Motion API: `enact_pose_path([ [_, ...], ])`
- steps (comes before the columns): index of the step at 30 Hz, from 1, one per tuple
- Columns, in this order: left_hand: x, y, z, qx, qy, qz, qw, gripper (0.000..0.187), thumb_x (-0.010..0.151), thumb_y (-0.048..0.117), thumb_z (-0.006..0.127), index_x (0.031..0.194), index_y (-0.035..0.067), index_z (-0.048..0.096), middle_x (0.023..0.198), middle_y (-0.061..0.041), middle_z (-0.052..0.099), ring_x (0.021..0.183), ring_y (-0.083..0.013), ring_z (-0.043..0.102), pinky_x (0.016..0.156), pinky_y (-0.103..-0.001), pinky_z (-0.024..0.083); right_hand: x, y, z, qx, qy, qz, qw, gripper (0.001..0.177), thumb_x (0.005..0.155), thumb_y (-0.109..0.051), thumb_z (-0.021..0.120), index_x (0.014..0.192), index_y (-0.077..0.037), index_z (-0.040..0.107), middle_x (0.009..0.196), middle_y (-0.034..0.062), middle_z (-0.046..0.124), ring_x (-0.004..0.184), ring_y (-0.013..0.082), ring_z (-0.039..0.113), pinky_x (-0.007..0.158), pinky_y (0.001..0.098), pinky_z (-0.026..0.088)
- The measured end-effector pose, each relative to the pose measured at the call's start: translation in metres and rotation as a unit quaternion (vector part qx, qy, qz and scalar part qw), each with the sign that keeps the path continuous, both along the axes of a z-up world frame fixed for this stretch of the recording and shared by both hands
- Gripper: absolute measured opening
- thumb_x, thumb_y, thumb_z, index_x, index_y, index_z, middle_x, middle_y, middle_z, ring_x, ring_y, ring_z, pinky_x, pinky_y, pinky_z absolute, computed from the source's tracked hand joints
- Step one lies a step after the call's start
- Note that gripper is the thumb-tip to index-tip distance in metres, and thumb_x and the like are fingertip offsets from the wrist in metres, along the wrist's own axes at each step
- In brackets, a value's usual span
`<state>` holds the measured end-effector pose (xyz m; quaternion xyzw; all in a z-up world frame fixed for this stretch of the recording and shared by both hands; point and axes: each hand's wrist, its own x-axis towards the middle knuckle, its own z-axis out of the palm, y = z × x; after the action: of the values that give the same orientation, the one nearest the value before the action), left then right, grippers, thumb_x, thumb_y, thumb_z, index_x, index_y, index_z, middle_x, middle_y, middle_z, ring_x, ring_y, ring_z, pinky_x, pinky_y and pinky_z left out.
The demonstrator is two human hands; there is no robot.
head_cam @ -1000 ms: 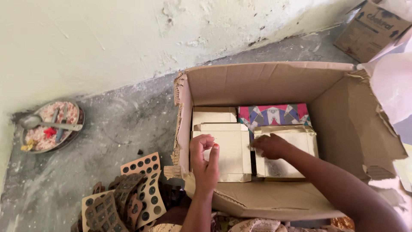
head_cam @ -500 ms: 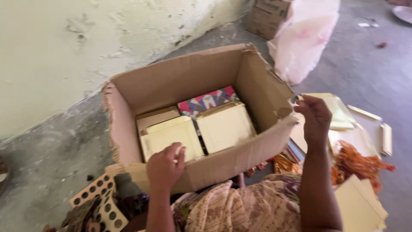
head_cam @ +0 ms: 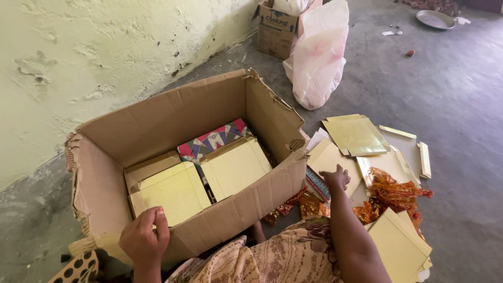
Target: The person sits on the floor and packs small gold-wrapped items into a large cardboard box. They arrange the items in neat rows and then place flat, folded cardboard pieces on top of the items to fill the box.
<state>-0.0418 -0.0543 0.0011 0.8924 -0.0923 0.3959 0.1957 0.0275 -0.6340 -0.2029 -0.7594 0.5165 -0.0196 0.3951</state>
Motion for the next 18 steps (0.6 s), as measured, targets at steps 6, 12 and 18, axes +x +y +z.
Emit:
enact_pose_path([
  [6,0.001,-0.002,-0.003,-0.004,-0.015,0.009,1.0,0.017,0.099,0.02,0.064,0.091,0.011,0.076,0.085,-0.004,0.074,0.069,-0.0258,0.067,0.065,-0.037,0.051,-0.005,0.003,-0.004,-0.057,0.138,0.121,0.981,0.117,0.075,-0.061,0.085,0.164,-0.022,0.02,0.172,0.0184,0.005,0.158,0.0394,-0.001,0.124,0.0669,0.007],
  [12,0.004,0.0,-0.008,-0.007,-0.021,0.004,1.0,0.017,0.099,0.02,0.064,0.09,0.011,0.075,0.083,-0.005,0.074,0.066,-0.0249,0.066,0.063,-0.037,0.05,-0.005,0.009,-0.004,-0.107,0.152,0.209,0.96,0.088,0.095,-0.051,0.069,0.164,-0.027,0.022,0.165,0.0291,0.025,0.15,0.0485,0.03,0.116,0.0574,0.039],
  [18,0.005,0.0,-0.008,-0.016,-0.038,0.0,0.999,0.017,0.097,0.019,0.064,0.086,0.011,0.074,0.081,-0.005,0.073,0.063,-0.0245,0.064,0.061,-0.037,0.049,0.016,0.032,0.002,-0.278,0.196,0.363,0.868,0.07,0.108,-0.009,0.043,0.167,-0.019,0.006,0.115,0.0251,0.068,0.097,0.0327,0.069,0.068,0.0378,0.064],
])
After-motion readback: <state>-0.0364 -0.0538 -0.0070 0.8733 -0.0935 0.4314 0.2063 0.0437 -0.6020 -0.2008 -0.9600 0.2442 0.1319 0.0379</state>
